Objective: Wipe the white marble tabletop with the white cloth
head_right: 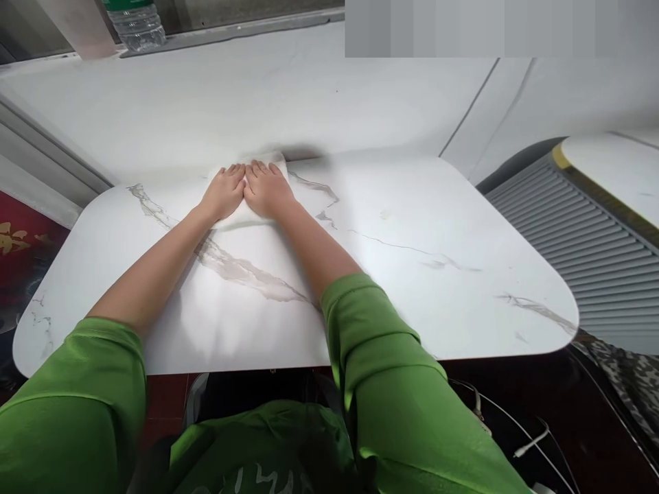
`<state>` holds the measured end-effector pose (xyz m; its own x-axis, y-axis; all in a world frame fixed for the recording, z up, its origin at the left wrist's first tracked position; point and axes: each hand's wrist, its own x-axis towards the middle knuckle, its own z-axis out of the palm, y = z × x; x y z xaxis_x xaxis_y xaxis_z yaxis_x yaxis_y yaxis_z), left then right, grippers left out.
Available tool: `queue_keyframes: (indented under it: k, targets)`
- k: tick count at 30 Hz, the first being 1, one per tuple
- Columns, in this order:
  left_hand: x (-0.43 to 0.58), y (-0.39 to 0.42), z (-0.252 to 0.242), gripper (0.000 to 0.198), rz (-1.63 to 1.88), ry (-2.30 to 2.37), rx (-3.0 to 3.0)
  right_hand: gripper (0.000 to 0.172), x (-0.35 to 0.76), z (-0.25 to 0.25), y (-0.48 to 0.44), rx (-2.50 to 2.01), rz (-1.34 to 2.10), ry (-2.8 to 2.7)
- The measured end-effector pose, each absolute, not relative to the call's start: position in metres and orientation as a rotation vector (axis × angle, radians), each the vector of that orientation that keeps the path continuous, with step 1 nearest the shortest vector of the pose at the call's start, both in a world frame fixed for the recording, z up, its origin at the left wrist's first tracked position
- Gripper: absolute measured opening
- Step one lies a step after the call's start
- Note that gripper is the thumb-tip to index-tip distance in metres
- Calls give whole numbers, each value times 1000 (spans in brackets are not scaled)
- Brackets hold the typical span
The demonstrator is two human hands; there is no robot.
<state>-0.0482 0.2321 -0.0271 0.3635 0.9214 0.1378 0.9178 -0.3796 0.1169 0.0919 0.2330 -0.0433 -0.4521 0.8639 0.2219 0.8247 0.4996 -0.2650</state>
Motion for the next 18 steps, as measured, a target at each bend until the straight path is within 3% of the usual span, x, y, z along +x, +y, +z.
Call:
queue_keyframes:
  k: [9,18]
  targets:
    - [-47,222,-23,57,255,1757,2541,65,91,-35,221,-1506,162,-2461]
    - [-50,134,-12,60,140,1756,2456,65,88,-29,142,-1471,185,-2507]
